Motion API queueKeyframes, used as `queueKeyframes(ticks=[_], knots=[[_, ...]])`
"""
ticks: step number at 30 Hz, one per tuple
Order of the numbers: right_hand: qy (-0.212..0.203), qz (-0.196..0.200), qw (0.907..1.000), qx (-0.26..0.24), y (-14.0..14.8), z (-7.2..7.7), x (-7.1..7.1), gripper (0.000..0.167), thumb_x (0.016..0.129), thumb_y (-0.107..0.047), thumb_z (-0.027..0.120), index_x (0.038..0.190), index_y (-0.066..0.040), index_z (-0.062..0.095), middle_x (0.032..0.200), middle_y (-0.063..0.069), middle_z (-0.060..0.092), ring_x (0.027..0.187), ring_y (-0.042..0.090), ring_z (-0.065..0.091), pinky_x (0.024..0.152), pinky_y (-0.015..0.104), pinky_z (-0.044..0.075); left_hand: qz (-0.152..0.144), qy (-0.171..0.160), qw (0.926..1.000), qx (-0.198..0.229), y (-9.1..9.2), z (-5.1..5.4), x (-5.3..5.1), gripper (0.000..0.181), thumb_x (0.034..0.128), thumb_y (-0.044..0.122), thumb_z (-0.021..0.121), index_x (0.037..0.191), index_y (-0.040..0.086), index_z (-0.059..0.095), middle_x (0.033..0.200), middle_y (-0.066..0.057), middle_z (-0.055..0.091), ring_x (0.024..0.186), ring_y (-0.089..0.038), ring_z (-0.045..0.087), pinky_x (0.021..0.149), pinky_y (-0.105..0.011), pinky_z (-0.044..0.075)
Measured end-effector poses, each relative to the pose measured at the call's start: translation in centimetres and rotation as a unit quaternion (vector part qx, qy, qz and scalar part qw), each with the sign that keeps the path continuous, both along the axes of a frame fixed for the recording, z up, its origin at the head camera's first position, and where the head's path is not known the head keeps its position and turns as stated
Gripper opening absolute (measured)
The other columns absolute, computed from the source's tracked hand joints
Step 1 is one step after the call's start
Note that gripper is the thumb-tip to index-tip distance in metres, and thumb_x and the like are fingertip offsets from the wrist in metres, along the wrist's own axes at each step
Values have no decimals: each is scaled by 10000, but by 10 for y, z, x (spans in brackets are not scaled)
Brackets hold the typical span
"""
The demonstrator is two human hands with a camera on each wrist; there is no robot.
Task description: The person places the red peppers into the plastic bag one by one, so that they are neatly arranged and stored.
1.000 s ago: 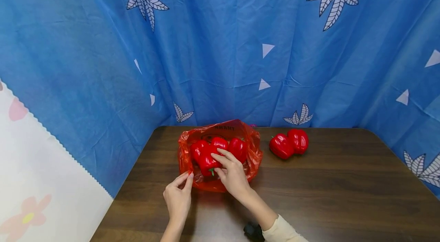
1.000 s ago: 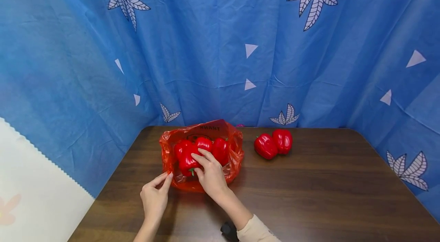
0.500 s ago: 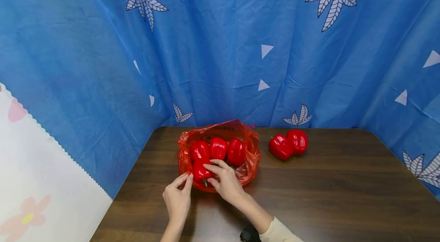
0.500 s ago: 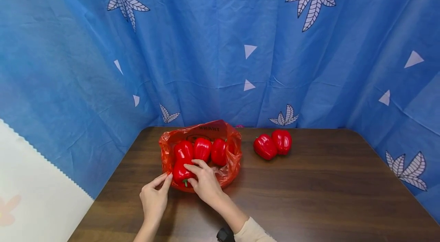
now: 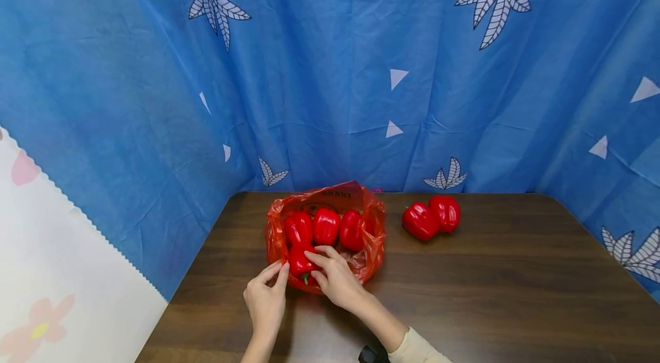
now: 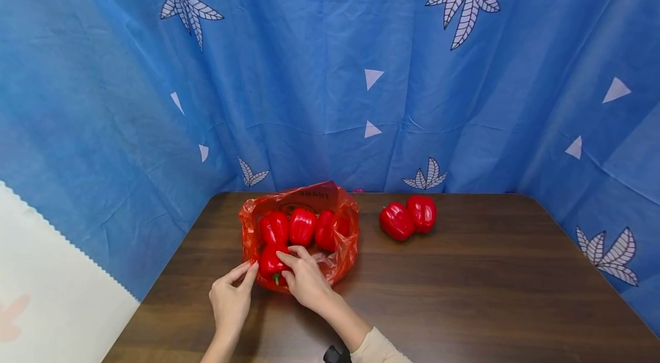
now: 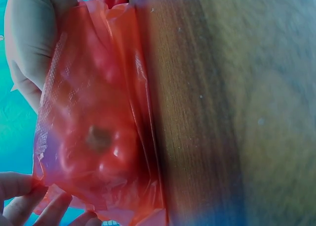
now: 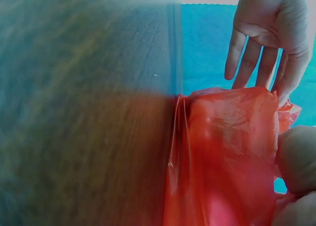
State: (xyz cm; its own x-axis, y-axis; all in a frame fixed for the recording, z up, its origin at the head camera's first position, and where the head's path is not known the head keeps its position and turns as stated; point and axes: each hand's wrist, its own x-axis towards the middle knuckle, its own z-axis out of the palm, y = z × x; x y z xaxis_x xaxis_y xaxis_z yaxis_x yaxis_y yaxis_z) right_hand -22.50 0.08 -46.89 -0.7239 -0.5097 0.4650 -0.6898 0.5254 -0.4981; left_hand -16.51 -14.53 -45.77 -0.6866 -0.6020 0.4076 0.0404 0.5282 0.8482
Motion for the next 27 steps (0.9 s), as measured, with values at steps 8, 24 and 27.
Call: queueKeyframes(ticks=[8,24,27], knots=[[-472,46,9976,506,0,2,1,485,900,-160,693,1371,-134,581,1360,115,565,1119,256,638,956,433,531,-28,-22,10000,16,0,1,1,124,818,93,772,915,17,790,956,-108,767,949,-320,720,878,-505,504],[226,31,9990,-373,4,19,5,384,869,-120,725,1240,-43,665,1303,156,608,1052,225,668,869,330,573,-18,-47,10000,-47,0,2,1,113,810,88,776,899,21,793,946,-80,771,927,-287,729,849,-476,518],[98,122,9978,-641,8,30,7,395,872,-128,726,1254,-53,658,1326,134,594,909,174,694,811,259,577,-10,-54,10000,-28,0,2,0,110,809,88,776,895,22,794,943,-78,772,929,-286,729,856,-472,511]])
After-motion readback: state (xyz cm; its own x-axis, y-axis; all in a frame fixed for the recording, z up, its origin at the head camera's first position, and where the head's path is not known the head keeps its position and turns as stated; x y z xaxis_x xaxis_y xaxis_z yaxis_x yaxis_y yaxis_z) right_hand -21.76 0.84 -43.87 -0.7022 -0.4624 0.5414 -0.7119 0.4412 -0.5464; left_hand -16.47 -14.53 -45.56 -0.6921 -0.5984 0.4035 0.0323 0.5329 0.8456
